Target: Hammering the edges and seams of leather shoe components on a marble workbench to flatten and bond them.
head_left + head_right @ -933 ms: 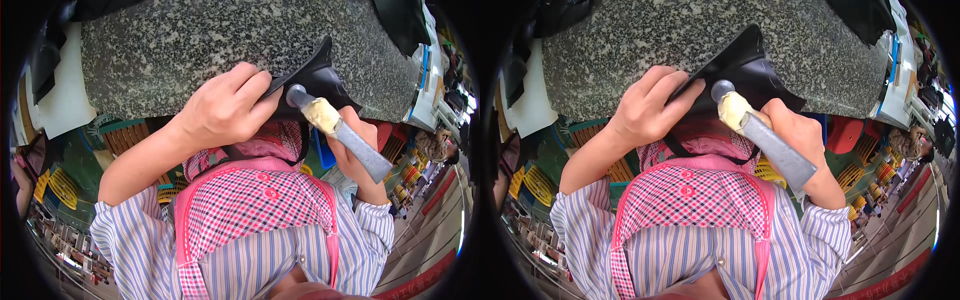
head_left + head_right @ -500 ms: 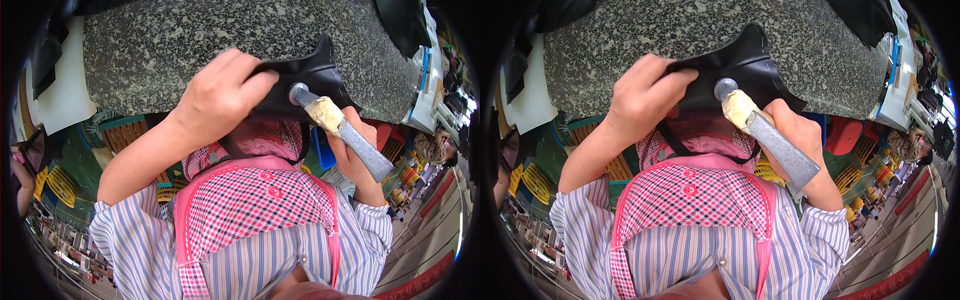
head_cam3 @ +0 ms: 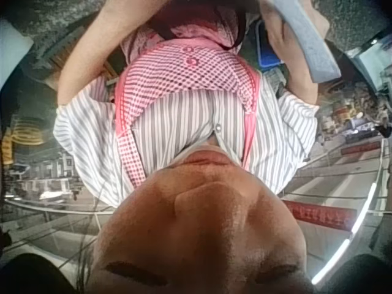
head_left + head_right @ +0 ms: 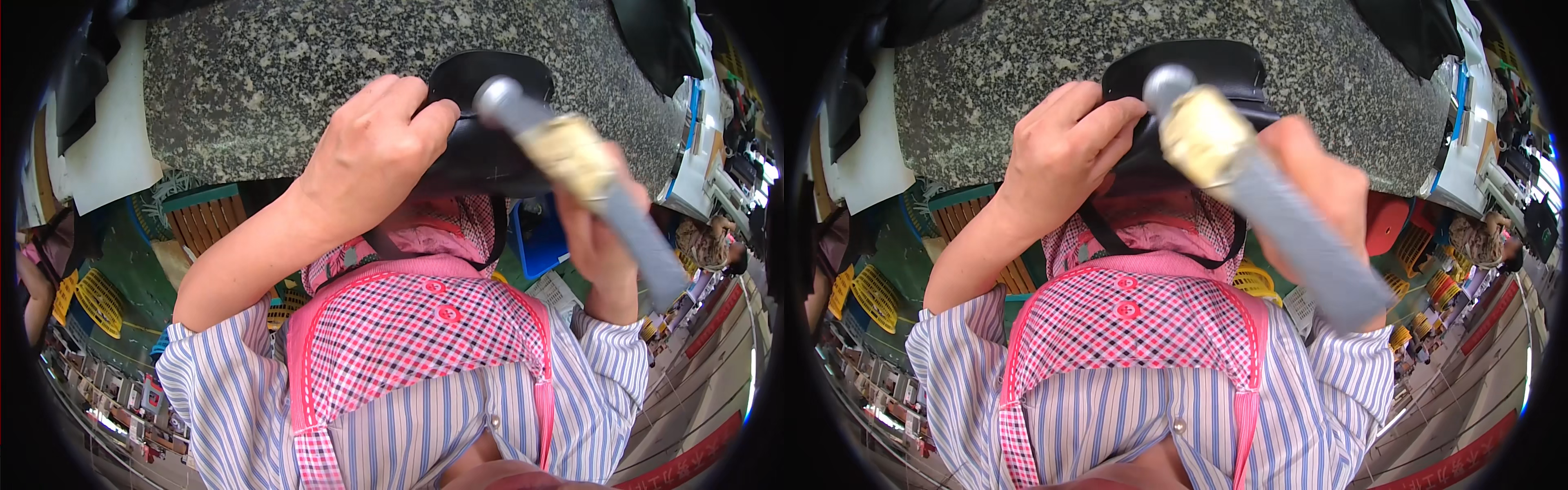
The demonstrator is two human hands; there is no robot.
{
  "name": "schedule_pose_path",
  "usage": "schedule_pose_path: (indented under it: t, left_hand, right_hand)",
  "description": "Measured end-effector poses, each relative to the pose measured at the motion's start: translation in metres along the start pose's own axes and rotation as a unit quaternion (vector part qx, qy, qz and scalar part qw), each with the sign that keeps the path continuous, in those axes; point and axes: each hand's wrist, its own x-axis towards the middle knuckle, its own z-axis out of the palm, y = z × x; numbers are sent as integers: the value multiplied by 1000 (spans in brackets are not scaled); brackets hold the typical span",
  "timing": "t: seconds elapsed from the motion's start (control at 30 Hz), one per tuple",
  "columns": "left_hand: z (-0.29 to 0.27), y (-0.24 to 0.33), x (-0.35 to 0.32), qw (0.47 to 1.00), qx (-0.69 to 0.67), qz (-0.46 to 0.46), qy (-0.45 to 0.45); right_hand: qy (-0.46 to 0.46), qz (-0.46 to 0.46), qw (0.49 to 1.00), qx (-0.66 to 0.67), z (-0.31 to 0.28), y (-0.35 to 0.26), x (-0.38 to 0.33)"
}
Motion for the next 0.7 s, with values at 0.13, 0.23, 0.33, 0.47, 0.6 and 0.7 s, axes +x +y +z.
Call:
schedule_pose_path:
  t: [0.13, 0.23, 0.33, 0.47, 0.6, 0.7]
  left_hand:
    - [-4, -3, 1, 999, -28, -13, 23]
    - [-14, -9, 11, 995, -78, -50, -32]
    - [-17, -13, 17, 987, -118, -78, -71]
    - [-18, -12, 23, 984, -115, -112, -78]
    - [-22, -5, 35, 976, -72, -161, -124]
    - [-21, -3, 39, 974, -57, -169, -143]
  right_hand:
    - [-134, 69, 985, -85, 0, -9, -8]
    - [-129, 79, 987, -59, 5, -3, -20]
    - [-131, 93, 985, -63, 8, 1, -20]
    - [-125, 79, 987, -67, 10, 2, -20]
    - [-120, 73, 987, -74, 10, 0, -21]
    - [-121, 73, 987, -77, 8, 1, -19]
